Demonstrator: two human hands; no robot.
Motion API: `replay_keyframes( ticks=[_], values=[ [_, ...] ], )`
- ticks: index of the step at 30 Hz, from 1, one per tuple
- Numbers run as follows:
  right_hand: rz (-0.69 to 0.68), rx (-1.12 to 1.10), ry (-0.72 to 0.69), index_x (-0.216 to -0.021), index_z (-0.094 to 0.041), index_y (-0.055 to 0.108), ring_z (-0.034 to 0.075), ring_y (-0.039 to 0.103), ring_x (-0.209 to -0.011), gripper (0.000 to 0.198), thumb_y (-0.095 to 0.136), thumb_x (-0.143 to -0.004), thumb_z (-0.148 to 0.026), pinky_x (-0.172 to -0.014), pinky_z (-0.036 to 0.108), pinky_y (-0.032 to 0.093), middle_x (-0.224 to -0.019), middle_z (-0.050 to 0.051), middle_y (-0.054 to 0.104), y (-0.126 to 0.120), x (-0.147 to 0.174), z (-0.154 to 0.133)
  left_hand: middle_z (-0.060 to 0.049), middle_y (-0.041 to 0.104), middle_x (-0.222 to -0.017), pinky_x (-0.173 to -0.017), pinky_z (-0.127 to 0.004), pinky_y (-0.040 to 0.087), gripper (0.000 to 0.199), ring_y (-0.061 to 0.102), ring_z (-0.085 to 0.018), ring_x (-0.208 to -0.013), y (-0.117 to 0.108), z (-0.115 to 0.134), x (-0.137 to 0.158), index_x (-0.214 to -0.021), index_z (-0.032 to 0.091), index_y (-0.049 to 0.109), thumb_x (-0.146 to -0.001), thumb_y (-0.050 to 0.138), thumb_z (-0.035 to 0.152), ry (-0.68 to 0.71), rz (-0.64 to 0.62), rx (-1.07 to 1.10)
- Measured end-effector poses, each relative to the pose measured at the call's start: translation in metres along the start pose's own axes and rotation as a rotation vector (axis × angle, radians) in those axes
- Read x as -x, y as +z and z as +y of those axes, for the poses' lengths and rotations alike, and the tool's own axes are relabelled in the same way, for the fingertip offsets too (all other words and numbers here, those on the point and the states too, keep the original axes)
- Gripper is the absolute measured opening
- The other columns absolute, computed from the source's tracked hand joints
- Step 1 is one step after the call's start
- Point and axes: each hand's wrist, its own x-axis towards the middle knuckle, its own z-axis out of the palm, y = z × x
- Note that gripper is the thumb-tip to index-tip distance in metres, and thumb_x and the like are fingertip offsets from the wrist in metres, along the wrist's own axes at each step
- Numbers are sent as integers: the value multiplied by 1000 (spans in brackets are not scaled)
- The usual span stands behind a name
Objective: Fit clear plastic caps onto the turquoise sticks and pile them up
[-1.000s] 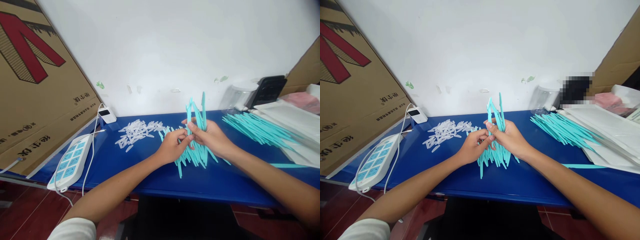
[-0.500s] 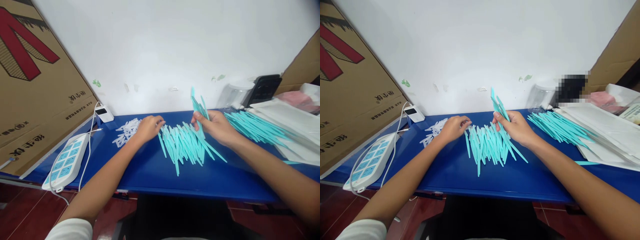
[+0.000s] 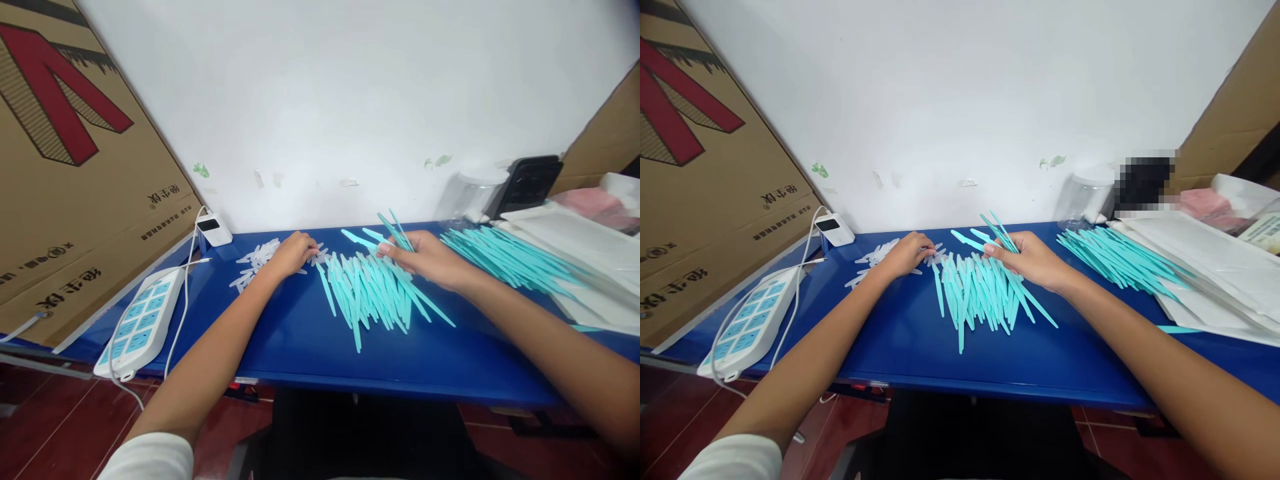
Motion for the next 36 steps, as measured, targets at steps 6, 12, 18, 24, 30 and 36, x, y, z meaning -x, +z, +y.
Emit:
replay_keyframes(
  ticks=[6, 12, 18, 24, 30, 36],
  values=[
    [65, 54, 60, -64, -21, 64, 14, 45, -52, 56, 78, -79, -73, -53, 30, 34, -56, -3, 46, -3, -2, 2, -5, 71, -82, -72, -30, 49, 29, 62, -18, -74, 0, 13, 1, -105, 19, 70, -105, 50, 40, -54, 93, 304],
    [141, 78, -15, -75, -21, 78, 19, 58, -64, 47, 84, -76, -68, -60, 32, 42, -69, 3, 67, -8, -2, -1, -11, 75, -98, -69, -27, 54, 38, 67, -15, -78, 2, 39, 1, -119, 13, 69, -101, 60, 46, -50, 21, 781],
    [170, 108, -36, -80, -21, 82, 19, 60, -66, 43, 86, -74, -64, -60, 31, 43, -72, 2, 71, -16, -3, 3, -13, 81, -102, -72, -28, 55, 37, 69, -15, -78, 4, 47, 3, -112, 14, 74, -96, 71, 47, -61, 30, 828],
    [203, 130, -42, -81, -22, 83, 21, 64, -69, 44, 85, -74, -66, -63, 34, 46, -74, 3, 73, -22, -4, 6, -13, 81, -97, -69, -28, 55, 40, 71, -16, -77, 4, 44, 2, -109, 13, 77, -93, 74, 50, -77, 56, 844],
    [141, 137, -61, -80, -22, 83, 23, 66, -70, 46, 86, -72, -68, -63, 35, 47, -75, 4, 75, -22, -3, 1, -14, 82, -98, -68, -27, 55, 40, 71, -16, -75, 2, 51, 4, -110, 13, 78, -92, 76, 49, -78, 33, 881],
    [72, 98, -53, -85, -23, 86, 23, 66, -74, 45, 85, -74, -66, -65, 34, 48, -79, 4, 77, -12, 1, -1, -14, 83, -97, -73, -30, 56, 42, 78, -22, -85, 5, 66, 10, -108, 14, 80, -91, 77, 51, -69, -12, 936]
  ],
)
